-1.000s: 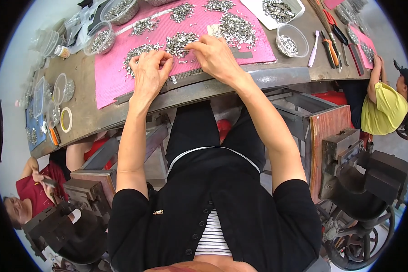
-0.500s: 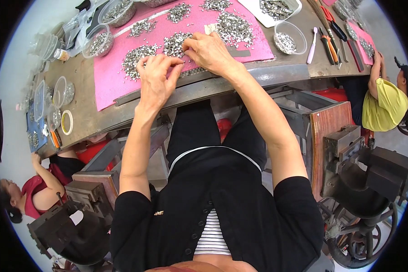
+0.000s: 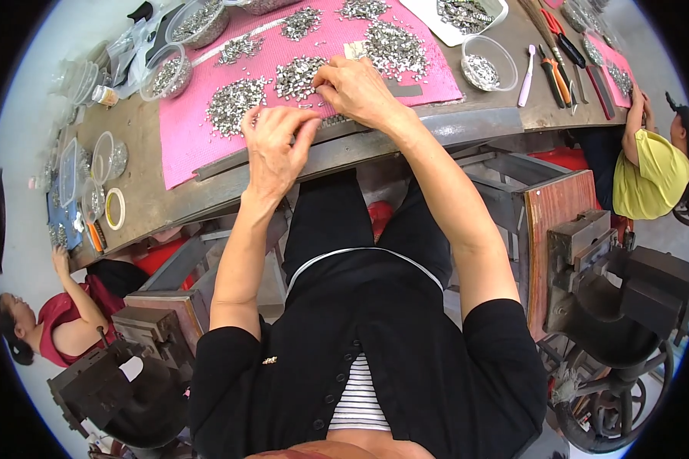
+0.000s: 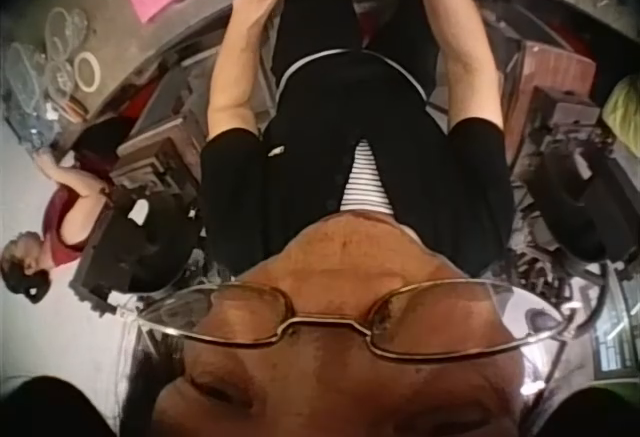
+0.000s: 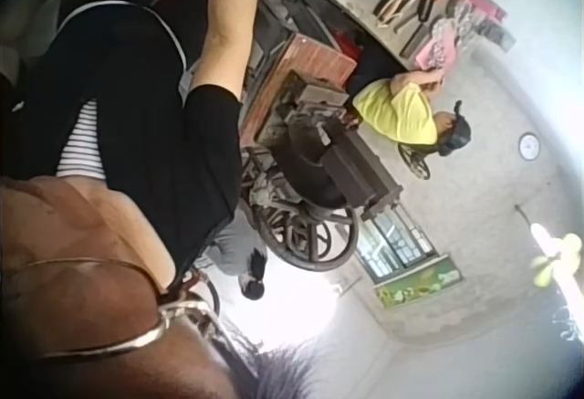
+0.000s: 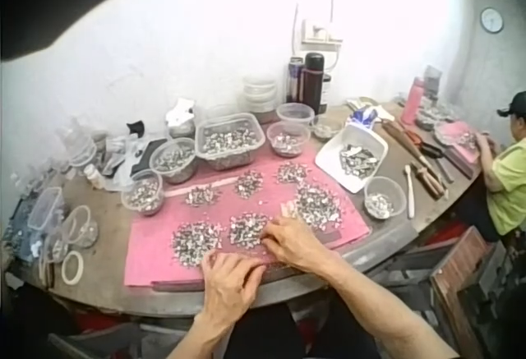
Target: Arranging small metal components into a template and using a manual press to assemble them.
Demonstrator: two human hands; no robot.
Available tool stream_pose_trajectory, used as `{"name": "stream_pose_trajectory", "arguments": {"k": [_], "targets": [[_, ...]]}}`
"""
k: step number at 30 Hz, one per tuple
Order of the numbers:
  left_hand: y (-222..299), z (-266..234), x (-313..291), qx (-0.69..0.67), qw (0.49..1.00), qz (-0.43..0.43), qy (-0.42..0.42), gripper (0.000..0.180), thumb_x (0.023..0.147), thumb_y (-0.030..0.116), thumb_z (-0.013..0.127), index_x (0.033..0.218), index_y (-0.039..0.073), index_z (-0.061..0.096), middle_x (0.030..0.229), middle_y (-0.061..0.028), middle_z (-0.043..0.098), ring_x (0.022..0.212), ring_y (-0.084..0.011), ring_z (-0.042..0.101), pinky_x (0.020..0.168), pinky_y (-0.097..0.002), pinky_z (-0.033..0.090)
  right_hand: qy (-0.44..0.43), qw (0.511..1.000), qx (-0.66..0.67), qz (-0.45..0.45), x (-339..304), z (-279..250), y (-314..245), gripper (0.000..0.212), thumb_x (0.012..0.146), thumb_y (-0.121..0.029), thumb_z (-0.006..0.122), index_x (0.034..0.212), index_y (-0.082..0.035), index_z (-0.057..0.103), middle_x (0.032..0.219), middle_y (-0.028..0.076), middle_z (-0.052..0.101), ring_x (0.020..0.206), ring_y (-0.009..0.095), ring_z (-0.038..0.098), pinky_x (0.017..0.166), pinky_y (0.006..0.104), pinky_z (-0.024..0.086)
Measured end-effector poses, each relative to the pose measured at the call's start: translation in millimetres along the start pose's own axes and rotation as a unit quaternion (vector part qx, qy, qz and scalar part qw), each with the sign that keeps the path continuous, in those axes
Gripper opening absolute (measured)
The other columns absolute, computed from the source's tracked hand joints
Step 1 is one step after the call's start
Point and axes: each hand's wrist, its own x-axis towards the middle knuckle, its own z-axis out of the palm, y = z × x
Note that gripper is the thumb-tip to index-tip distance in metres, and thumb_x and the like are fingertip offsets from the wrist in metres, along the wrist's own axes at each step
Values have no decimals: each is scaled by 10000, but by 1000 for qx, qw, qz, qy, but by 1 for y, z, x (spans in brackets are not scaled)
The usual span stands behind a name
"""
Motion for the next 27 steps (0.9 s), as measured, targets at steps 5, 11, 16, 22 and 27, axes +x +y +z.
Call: {"name": "stream_pose_trajectory", "arguments": {"k": [5,11,16,22,27], "targets": [[-25,-10,11,72,996,-50,5,88,861,217,754,920,151,751,879,-10,681,895,-213,614,998,-486,339,14,998,-68,-9,0,2,-6,105,862,-110,692,950,-61,721,854,89,661,777,278,660,782,403,496],[-37,-2,20,103,993,-42,-33,74,830,236,773,887,189,768,840,-4,655,901,-226,599,995,-510,328,9,999,-46,-25,0,-1,-10,90,849,-95,692,922,-42,699,851,94,660,772,274,662,779,404,500],[-37,-3,24,93,993,-40,-53,75,820,224,774,891,199,772,845,-5,644,898,-228,596,1000,-519,328,-7,1000,7,8,-4,-10,-4,116,842,-60,694,939,2,686,862,135,665,766,298,679,702,397,542],[-39,-2,22,91,994,-31,-51,85,827,224,770,910,212,773,851,-5,640,898,-228,593,1014,-528,321,-6,1000,-8,17,-7,-6,-12,112,865,-99,707,947,-23,699,870,114,660,791,283,672,746,404,512],[-43,-2,25,80,994,-26,-68,86,832,234,770,913,204,768,848,-5,638,900,-231,594,1023,-523,312,0,998,-64,19,-7,-2,-13,98,868,-137,714,925,-58,703,875,84,649,809,273,655,791,404,466]]}}
